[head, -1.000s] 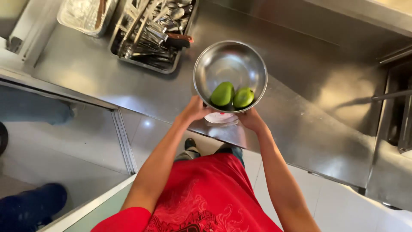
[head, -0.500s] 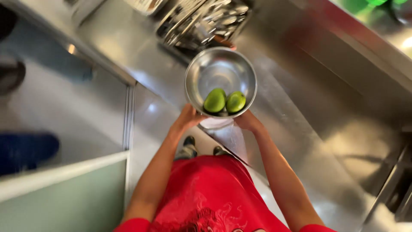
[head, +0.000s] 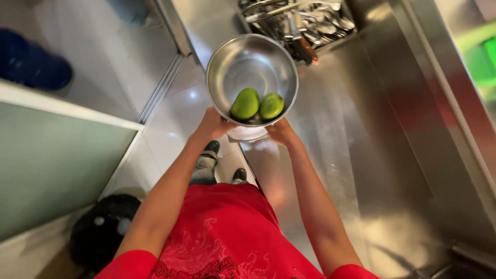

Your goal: Carry a bowl of water, fold a cleaning cloth, and organize bowls and utensils in a restaurant kitchen.

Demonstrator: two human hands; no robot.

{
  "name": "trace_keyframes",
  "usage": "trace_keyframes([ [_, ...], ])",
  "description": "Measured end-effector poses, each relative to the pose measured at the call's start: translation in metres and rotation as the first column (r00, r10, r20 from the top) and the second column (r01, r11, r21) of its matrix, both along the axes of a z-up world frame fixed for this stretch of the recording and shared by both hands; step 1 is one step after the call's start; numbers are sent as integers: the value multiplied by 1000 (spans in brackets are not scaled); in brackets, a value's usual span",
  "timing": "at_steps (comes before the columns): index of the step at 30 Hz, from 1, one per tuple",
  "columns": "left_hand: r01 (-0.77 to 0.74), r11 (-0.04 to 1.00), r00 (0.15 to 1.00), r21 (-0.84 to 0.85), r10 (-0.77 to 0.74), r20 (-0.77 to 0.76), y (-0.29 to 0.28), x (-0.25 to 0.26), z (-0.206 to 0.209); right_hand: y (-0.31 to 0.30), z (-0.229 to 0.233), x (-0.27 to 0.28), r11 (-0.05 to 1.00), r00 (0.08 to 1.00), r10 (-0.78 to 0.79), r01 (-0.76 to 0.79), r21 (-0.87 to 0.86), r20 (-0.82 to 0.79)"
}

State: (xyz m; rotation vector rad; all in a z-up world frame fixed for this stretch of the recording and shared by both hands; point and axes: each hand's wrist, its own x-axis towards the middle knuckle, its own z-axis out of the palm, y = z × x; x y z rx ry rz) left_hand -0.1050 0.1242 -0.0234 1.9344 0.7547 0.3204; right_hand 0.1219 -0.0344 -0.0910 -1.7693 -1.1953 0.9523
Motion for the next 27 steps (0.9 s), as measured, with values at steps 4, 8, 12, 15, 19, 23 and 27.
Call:
trace_keyframes([
  [4,-54,997,999,-59,53,-9,8,-2,19,23,-7,-6,982,1000,17,-19,187,9],
  [8,-98,990,974,-106,117,192,28,2,13,47,30,-21,948,951,-195,120,296,240],
  [12,-105,951,960,-291,174,221,53,7,13,83,65,-39,893,903,-361,264,365,232],
  [15,-143,927,942,-347,235,239,80,14,-10,110,66,-40,883,887,-391,286,372,244],
  [19,-142,944,929,-296,231,289,115,6,5,151,70,-48,865,884,-412,304,399,221],
  [23,-100,971,957,-217,154,247,163,13,13,192,81,-45,865,877,-428,328,378,219],
  [27,-103,975,965,-198,146,216,193,20,8,216,83,-43,876,875,-435,355,326,215],
])
